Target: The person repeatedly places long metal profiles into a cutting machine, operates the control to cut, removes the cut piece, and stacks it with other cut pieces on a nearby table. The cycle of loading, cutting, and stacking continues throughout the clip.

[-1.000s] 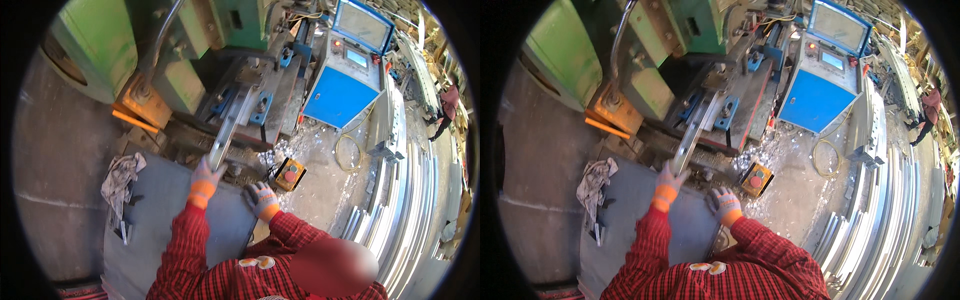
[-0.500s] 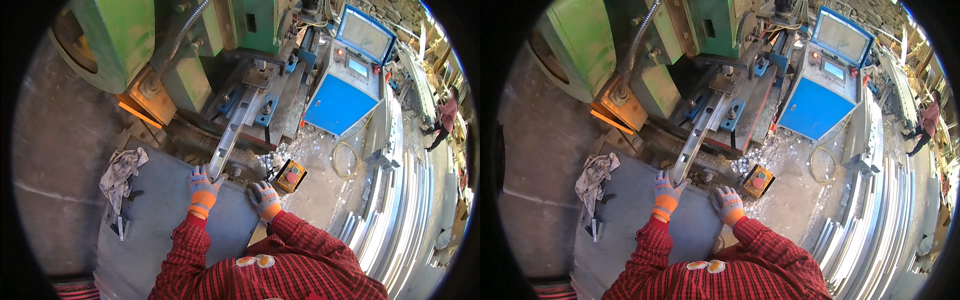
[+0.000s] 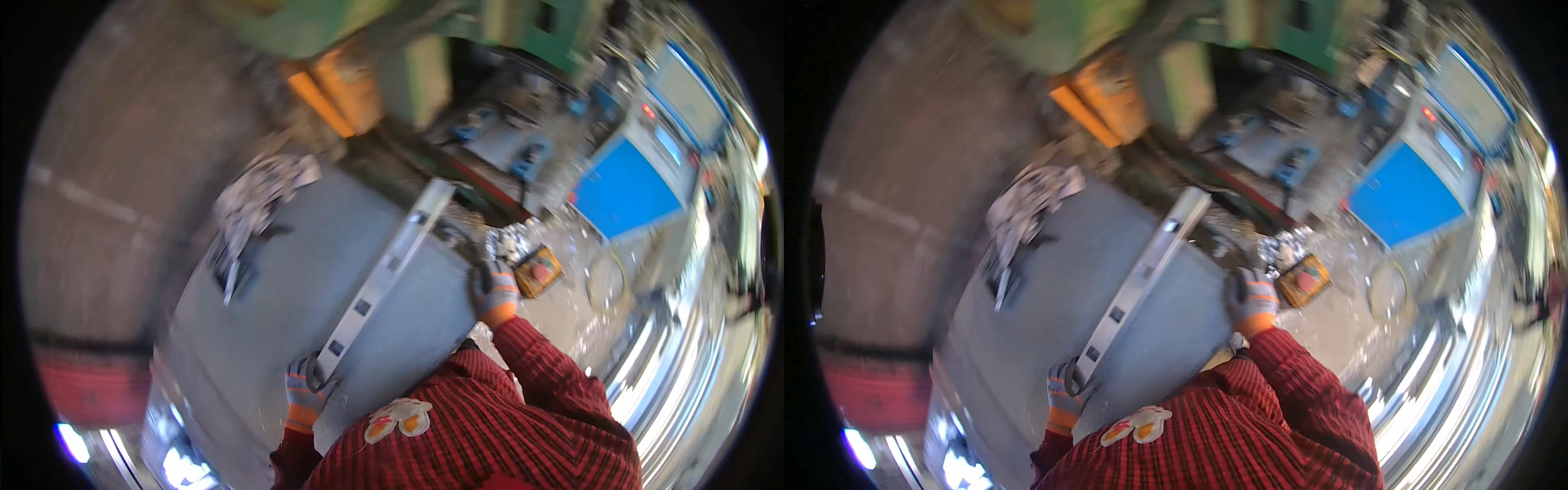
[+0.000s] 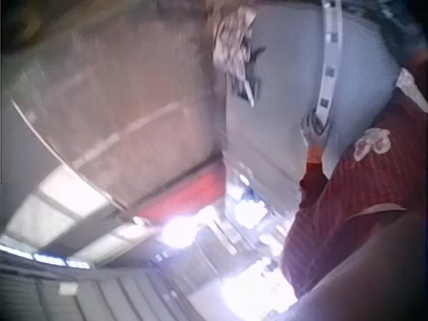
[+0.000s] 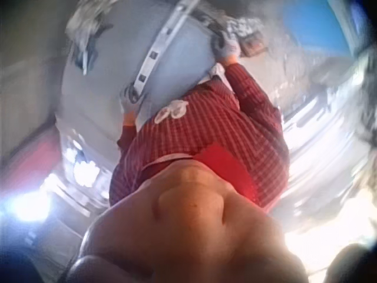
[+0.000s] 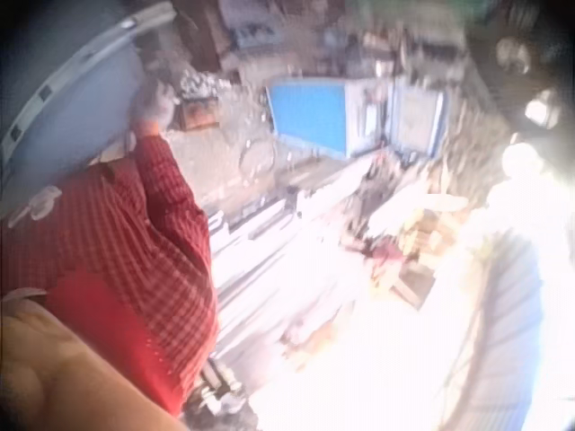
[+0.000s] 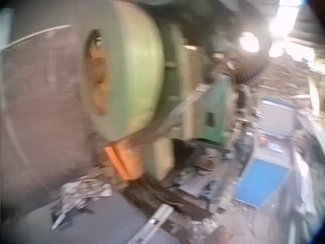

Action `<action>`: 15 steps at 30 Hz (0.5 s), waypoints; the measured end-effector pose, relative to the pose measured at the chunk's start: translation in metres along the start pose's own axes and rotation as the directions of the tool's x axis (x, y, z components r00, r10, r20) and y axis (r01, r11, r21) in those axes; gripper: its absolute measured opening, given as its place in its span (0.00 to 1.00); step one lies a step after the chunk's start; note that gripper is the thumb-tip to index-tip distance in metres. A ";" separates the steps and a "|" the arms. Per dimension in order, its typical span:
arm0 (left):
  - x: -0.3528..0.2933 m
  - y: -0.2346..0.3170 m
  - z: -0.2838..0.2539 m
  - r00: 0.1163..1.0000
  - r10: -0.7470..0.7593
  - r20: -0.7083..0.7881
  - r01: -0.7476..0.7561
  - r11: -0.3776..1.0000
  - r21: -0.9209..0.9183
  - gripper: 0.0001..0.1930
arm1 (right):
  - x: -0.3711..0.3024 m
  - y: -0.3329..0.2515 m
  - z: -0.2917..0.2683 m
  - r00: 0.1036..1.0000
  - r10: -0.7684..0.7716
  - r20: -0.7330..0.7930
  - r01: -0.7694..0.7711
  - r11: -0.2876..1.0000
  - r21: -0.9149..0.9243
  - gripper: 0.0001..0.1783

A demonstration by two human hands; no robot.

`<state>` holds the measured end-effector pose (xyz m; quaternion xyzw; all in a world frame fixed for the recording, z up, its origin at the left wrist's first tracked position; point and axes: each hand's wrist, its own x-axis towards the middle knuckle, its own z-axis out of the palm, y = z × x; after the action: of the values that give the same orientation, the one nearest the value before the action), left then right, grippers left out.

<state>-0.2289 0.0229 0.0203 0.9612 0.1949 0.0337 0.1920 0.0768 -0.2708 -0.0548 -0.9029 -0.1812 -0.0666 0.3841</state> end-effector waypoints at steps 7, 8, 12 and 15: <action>-0.085 -0.011 -0.019 0.928 -0.368 -0.054 0.342 0.903 -0.261 0.35 | -0.007 0.024 0.012 1.000 0.010 -0.019 -0.006 0.986 0.164 0.15; -0.094 -0.017 -0.017 0.903 -0.429 0.006 0.417 0.873 -0.251 0.36 | -0.001 0.059 0.025 0.996 -0.042 -0.076 0.056 0.977 0.208 0.16; -0.136 -0.013 -0.004 0.794 -0.602 -0.080 0.559 0.776 -0.291 0.38 | 0.027 0.105 0.038 0.981 -0.192 0.018 0.193 0.979 -0.064 0.16; -0.191 -0.026 -0.005 0.693 -0.636 -0.339 0.538 0.769 -0.345 0.36 | 0.012 0.000 0.012 0.927 -0.374 -0.015 0.352 0.885 -0.306 0.16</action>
<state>-0.4154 -0.0272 0.0173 0.7866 0.5263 0.2062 0.2483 0.0873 -0.2593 -0.0598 -0.8973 -0.3205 -0.1971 0.2309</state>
